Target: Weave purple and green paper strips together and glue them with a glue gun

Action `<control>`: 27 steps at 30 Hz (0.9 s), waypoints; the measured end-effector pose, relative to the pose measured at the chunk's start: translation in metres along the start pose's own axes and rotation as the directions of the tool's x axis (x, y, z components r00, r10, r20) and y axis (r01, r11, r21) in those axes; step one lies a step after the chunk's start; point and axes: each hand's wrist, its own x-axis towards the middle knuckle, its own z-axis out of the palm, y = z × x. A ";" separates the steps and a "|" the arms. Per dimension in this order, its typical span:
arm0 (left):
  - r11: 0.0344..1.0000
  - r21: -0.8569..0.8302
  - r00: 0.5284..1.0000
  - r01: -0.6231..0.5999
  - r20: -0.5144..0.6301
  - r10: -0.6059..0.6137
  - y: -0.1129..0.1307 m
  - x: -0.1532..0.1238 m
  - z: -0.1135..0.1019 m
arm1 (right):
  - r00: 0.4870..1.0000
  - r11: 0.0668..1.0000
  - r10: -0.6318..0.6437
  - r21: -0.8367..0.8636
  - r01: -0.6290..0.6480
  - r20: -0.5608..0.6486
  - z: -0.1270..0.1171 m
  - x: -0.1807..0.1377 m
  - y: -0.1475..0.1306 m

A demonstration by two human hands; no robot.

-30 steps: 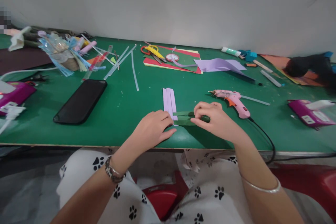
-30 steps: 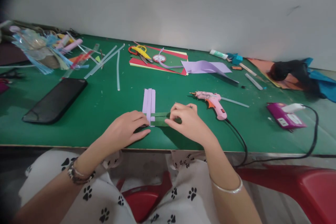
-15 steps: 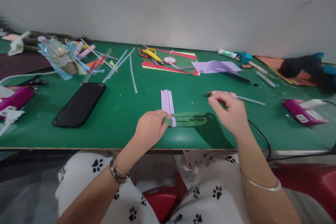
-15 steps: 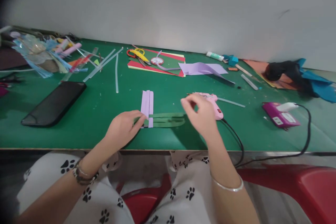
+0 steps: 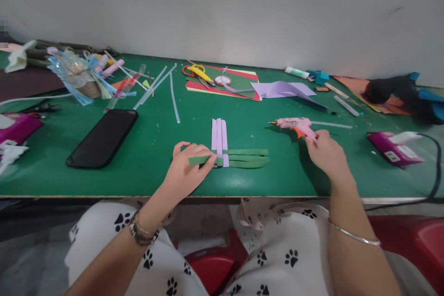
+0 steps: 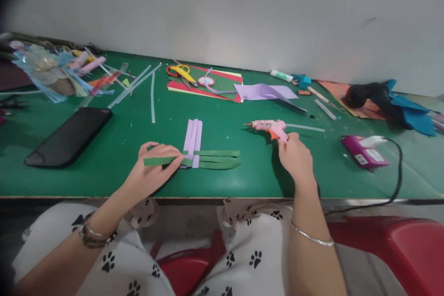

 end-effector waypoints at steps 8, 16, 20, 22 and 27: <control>0.993 -0.117 0.999 0.002 0.046 0.003 -0.008 0.000 -0.006 | 0.961 0.927 -0.270 0.286 0.242 0.064 -0.021 -0.022 -0.039; 0.978 -0.201 0.997 -0.057 0.043 0.067 -0.015 0.003 -0.009 | 0.867 0.855 -0.498 0.181 0.487 0.021 -0.005 -0.033 -0.057; 0.978 -0.196 0.996 -0.066 0.041 0.075 -0.014 0.003 -0.009 | 0.837 0.831 -0.547 0.140 0.538 0.031 -0.002 -0.033 -0.059; 0.980 -0.187 0.996 -0.065 0.046 0.075 -0.014 0.003 -0.009 | 0.823 0.820 -0.567 0.120 0.560 0.039 -0.001 -0.034 -0.060; 0.982 -0.179 0.996 -0.066 0.045 0.075 -0.015 0.004 -0.009 | 0.812 0.812 -0.582 0.077 0.578 0.047 0.001 -0.035 -0.061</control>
